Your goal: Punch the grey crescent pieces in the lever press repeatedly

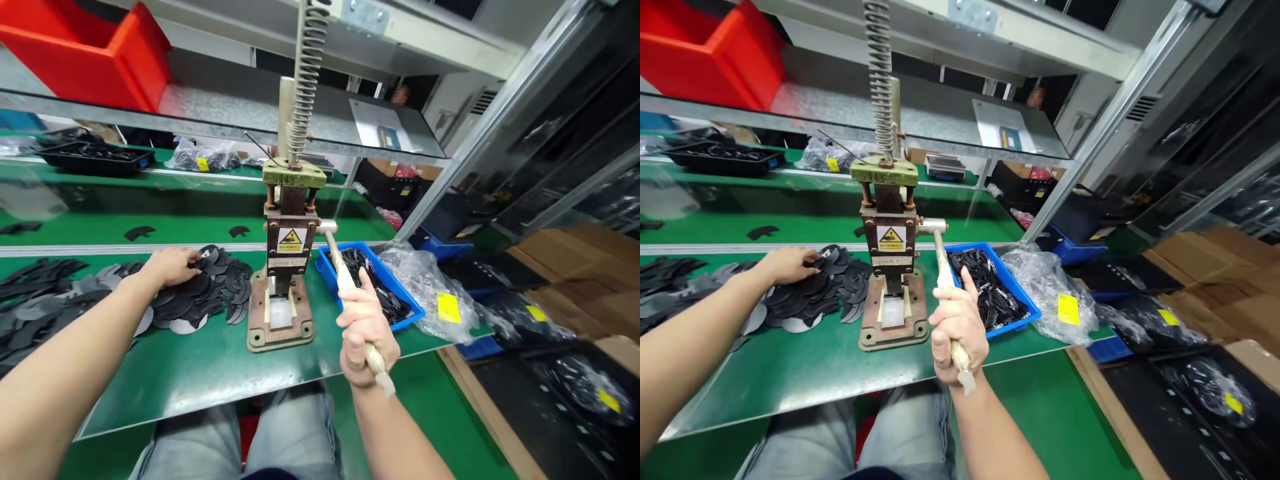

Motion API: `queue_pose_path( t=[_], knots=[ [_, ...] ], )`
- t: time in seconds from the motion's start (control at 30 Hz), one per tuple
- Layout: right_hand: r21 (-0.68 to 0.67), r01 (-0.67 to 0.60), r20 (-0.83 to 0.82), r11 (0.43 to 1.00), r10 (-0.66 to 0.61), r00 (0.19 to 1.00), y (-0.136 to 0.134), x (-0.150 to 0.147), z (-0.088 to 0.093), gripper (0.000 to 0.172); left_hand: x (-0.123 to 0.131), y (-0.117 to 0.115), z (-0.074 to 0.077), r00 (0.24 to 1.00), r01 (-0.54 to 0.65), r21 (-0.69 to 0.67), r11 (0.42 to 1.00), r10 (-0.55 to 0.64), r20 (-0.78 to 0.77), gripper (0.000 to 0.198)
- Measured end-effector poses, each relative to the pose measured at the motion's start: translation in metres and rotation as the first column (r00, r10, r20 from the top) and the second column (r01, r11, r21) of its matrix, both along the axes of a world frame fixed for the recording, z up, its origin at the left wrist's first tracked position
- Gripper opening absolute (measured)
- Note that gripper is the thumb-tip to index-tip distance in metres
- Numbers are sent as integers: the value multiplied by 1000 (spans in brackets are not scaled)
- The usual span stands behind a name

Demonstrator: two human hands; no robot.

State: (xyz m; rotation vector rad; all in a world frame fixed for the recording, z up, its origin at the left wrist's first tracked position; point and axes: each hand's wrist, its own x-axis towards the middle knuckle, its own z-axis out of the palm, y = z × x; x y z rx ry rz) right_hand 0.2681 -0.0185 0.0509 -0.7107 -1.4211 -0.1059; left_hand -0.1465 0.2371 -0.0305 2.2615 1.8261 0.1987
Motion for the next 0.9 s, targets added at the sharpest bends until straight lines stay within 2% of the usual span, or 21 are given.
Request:
queue_pose_path(
  t=[0.1, 0.2, 0.27, 0.37, 0.47, 0.53, 0.63, 0.73, 0.8, 0.9],
  knots=[
    [30, -38, -28, 999, 39, 999, 2, -4, 3, 31, 3, -10, 13, 1000, 29, 58, 998, -29, 7, 42],
    [84, -38, -73, 996, 44, 996, 6, -7, 5, 34, 5, -21, 28, 961, -44, 85, 995, 19, 277, 43],
    [120, -37, -78, 992, 47, 996, 9, -7, 6, 35, 5, -29, 33, 887, -104, 90, 991, 51, 459, 47],
    [156, -62, -50, 986, 70, 996, 14, -6, 7, 35, 9, -44, 36, 706, -168, 48, 985, 86, 703, 52],
    [168, -68, -48, 983, 77, 996, 15, -6, 9, 33, 18, -62, 35, 551, -155, -17, 988, 101, 829, 55],
    [169, -62, -56, 984, 72, 996, 15, -6, 10, 33, 26, -74, 33, 517, -129, -42, 991, 104, 850, 54],
    [172, -58, -51, 983, 67, 996, 15, -7, 11, 32, 37, -89, 30, 534, -85, -55, 995, 92, 840, 49],
    [171, -61, -44, 983, 69, 997, 15, -8, 10, 35, 51, -105, 28, 575, -18, -16, 1000, 23, 818, 43],
    [175, -60, -56, 983, 71, 996, 16, -8, 9, 38, 62, -118, 28, 660, 7, 89, 996, -71, 748, 40],
    [180, -63, -63, 982, 75, 995, 17, -8, 8, 38, 80, -140, 28, 809, 84, 252, 964, -214, 547, 35]
  ],
)
